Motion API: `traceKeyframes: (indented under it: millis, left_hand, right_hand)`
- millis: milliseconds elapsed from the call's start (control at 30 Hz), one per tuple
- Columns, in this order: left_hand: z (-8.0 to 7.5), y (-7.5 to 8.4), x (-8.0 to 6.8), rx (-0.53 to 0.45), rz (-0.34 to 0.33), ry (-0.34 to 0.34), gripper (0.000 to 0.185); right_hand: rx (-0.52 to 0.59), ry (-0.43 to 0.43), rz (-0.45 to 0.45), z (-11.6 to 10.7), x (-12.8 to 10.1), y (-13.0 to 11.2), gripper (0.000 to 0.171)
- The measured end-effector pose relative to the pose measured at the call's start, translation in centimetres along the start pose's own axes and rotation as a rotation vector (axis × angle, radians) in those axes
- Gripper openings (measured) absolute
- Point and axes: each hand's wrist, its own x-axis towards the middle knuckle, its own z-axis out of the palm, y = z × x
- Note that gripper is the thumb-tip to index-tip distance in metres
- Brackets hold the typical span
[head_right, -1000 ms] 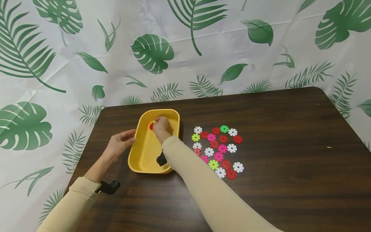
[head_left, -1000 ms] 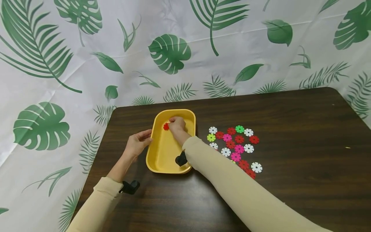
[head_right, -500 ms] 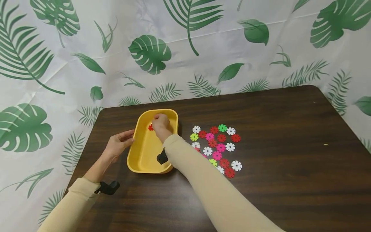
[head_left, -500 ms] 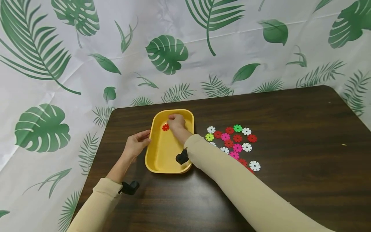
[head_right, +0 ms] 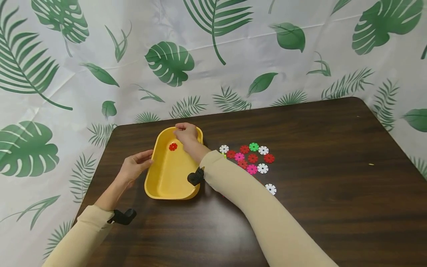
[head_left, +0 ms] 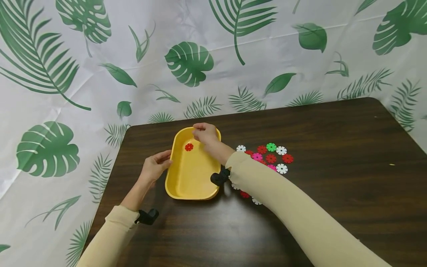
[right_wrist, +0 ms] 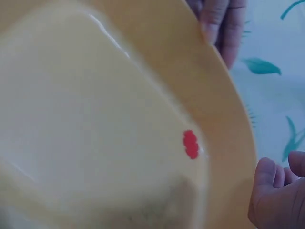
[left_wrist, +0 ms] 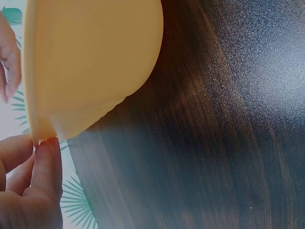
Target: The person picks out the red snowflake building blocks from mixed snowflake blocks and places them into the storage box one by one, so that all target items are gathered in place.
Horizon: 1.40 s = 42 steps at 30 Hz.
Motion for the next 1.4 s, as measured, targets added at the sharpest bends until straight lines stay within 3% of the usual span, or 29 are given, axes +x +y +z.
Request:
traceKeyframes:
  millis: [200, 467, 900, 1400]
  left_hand:
    - [0.0, 0.1, 0.1, -0.002, -0.006, -0.004, 0.043]
    - [0.0, 0.2, -0.1, 0.005, -0.01, -0.003, 0.043]
    - [0.0, 0.2, -0.1, -0.003, -0.015, -0.009, 0.044]
    - [0.2, -0.1, 0.0, -0.015, 0.008, -0.004, 0.043]
  right_hand:
    - [0.074, -0.06, -0.029, -2.7, -0.7, -1.5, 0.035]
    - [0.054, -0.064, -0.072, -7.4, -1.3, -2.8, 0.036]
    - [0.004, -0.029, -0.123, -16.2, -2.5, -2.0, 0.044]
    - [-0.285, 0.058, -0.133, -26.0, -5.7, 0.8, 0.047]
